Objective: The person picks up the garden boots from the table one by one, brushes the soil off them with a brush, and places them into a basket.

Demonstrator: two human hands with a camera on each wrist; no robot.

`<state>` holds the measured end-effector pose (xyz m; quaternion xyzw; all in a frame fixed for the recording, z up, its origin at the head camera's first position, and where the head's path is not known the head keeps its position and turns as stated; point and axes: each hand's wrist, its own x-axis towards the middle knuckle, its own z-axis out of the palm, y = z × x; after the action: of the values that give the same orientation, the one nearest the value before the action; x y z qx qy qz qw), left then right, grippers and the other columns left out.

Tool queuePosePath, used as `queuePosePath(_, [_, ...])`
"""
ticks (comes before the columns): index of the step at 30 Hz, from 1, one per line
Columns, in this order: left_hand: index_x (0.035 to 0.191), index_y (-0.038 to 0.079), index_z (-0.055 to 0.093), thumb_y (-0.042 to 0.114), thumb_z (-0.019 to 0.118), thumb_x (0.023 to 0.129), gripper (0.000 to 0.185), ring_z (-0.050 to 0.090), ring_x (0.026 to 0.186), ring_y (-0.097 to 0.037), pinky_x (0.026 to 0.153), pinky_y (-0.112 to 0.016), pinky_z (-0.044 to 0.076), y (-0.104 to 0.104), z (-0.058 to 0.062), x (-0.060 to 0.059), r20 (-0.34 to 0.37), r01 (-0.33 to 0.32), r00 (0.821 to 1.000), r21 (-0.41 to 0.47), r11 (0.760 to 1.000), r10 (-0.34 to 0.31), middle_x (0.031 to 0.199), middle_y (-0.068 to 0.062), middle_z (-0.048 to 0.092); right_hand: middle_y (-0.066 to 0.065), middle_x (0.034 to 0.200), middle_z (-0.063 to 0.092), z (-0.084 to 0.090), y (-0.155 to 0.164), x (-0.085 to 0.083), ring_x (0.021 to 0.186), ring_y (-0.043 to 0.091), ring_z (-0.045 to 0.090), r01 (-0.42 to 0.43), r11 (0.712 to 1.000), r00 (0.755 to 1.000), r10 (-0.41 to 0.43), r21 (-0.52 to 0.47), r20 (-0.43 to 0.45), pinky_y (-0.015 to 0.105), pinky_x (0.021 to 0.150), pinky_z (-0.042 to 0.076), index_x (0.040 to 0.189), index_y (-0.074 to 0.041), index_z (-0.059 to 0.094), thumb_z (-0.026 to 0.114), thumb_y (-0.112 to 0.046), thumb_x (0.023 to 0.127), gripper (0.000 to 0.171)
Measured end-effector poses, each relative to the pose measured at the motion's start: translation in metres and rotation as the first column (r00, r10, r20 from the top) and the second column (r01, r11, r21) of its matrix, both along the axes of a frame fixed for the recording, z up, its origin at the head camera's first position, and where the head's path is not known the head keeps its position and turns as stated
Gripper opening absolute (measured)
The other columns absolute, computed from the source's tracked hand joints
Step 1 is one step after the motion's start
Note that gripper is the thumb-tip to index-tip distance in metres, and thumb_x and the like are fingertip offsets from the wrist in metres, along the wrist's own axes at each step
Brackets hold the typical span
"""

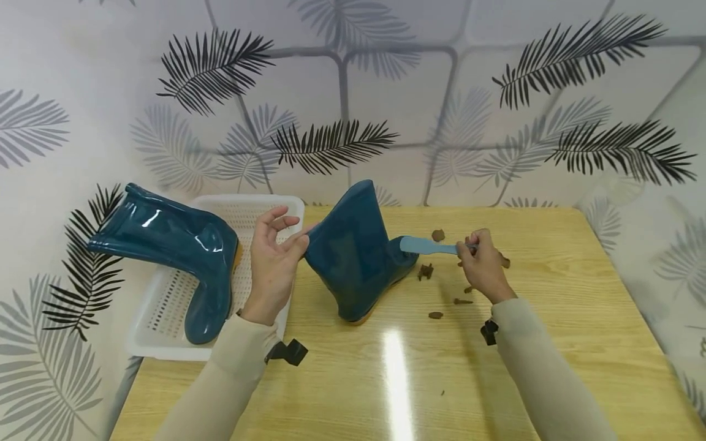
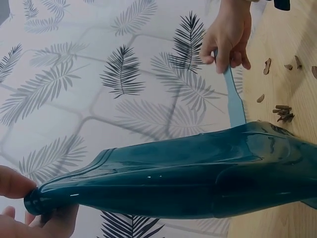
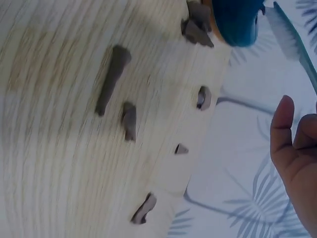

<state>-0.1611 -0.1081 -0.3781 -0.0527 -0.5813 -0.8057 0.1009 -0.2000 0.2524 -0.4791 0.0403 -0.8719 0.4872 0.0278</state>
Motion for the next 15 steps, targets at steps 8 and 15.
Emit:
queuePosePath(8, [0.132,0.006,0.041,-0.021,0.050,0.091,0.050,0.069,0.104,-0.023,0.087,-0.026,0.053,0.002,-0.002,0.001,0.005,0.000,1.000,0.003,1.000,0.000,0.115,-0.012,0.046,0.014,0.084,0.047,-0.001,0.015,0.002,0.079,0.024,0.065,0.093,0.995,0.993,-0.096,-0.043,-0.067,0.024,0.073,0.056,0.096,0.001,0.030,0.039,-0.009,0.106,0.017])
queuePosePath(15, [0.131,0.006,0.042,-0.021,0.051,0.091,0.049,0.069,0.105,-0.024,0.088,-0.027,0.053,0.002,-0.002,0.002,0.007,-0.014,1.000,0.002,1.000,0.014,0.113,-0.010,0.047,0.010,0.084,0.041,-0.002,-0.006,-0.002,0.080,0.024,0.058,0.037,0.993,0.998,-0.043,-0.111,-0.053,0.032,0.075,0.057,0.095,-0.003,0.026,0.040,-0.013,0.107,0.021])
